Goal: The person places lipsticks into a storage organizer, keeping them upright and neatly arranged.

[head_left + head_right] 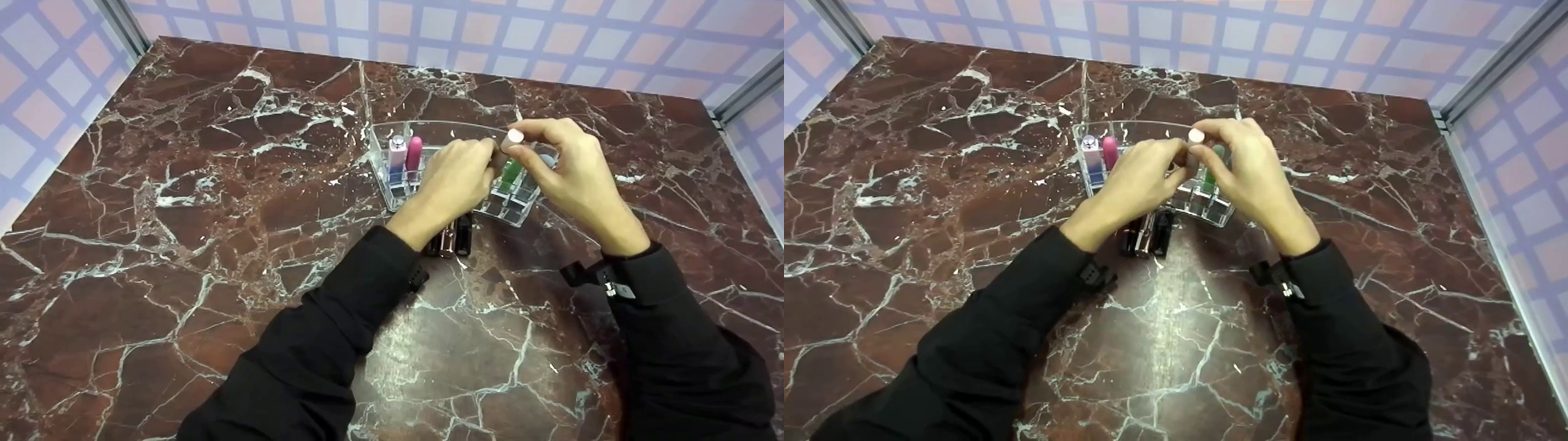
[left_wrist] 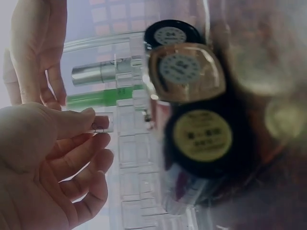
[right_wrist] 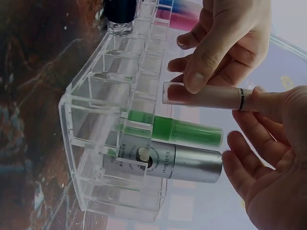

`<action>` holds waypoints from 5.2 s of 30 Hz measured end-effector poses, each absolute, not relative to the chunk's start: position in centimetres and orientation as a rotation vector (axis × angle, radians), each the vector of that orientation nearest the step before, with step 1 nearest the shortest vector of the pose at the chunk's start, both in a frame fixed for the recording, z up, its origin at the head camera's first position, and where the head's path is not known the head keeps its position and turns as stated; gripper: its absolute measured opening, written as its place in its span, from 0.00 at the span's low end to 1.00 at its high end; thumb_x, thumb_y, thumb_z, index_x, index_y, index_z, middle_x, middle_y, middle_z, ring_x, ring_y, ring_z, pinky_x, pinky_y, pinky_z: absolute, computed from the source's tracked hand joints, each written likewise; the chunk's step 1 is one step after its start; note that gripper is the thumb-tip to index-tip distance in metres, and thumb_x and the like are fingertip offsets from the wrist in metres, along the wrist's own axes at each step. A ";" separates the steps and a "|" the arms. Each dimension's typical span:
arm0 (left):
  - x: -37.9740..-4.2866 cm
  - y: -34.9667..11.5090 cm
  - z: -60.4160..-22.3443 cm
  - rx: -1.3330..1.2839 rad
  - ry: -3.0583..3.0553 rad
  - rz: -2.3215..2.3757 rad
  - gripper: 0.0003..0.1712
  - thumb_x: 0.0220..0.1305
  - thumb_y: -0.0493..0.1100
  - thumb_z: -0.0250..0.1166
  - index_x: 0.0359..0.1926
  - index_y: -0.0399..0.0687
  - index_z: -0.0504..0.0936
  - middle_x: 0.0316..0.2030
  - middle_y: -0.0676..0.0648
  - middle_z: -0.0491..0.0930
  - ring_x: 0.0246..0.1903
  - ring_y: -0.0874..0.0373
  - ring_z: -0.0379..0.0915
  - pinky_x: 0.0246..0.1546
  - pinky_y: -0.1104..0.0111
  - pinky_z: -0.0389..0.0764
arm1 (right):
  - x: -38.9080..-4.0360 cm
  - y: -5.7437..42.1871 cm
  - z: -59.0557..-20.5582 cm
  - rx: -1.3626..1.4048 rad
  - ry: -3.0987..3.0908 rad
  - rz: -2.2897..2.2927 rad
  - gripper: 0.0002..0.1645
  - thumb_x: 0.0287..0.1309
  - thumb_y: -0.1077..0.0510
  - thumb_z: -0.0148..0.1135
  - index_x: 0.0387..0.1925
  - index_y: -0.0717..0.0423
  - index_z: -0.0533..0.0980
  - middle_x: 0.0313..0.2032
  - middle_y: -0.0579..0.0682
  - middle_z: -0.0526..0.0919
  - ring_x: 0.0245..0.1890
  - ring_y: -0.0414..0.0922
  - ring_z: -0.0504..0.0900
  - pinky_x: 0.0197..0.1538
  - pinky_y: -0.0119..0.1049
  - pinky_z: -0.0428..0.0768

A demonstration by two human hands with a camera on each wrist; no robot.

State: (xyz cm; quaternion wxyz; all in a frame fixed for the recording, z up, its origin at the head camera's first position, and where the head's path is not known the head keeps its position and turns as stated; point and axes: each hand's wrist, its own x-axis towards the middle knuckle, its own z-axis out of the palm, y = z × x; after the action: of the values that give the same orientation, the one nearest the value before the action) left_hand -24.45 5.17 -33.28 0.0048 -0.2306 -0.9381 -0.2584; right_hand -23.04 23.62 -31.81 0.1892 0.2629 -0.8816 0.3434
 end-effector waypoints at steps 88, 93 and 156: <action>-25.1 5.2 -34.1 -0.767 -2.980 -0.649 0.15 0.78 0.48 0.59 0.55 0.46 0.83 0.48 0.48 0.81 0.47 0.56 0.74 0.53 0.67 0.74 | -24.1 24.0 -33.5 0.705 -2.570 0.847 0.22 0.68 0.55 0.68 0.59 0.60 0.79 0.49 0.55 0.88 0.48 0.52 0.77 0.48 0.45 0.70; -25.1 5.2 -34.1 -0.768 -2.977 -0.675 0.14 0.77 0.48 0.60 0.55 0.46 0.83 0.47 0.49 0.81 0.46 0.56 0.73 0.52 0.68 0.74 | -24.1 24.0 -33.5 0.698 -2.579 0.851 0.22 0.68 0.56 0.68 0.59 0.61 0.79 0.47 0.54 0.88 0.47 0.52 0.77 0.48 0.44 0.68; -23.2 -0.7 -30.8 -0.713 -3.232 -0.341 0.21 0.74 0.59 0.62 0.31 0.48 0.78 0.39 0.46 0.84 0.37 0.53 0.79 0.29 0.67 0.73 | -20.9 21.6 -31.1 0.930 -2.332 0.651 0.17 0.69 0.58 0.66 0.54 0.64 0.79 0.44 0.59 0.86 0.45 0.55 0.78 0.54 0.43 0.71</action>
State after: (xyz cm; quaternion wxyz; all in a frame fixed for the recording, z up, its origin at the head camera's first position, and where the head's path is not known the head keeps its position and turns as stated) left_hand -23.23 -0.69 -30.82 -0.0926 -0.2135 -0.9672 -0.1020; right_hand -20.93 21.62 -31.07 0.2706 0.3451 -0.8656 0.2415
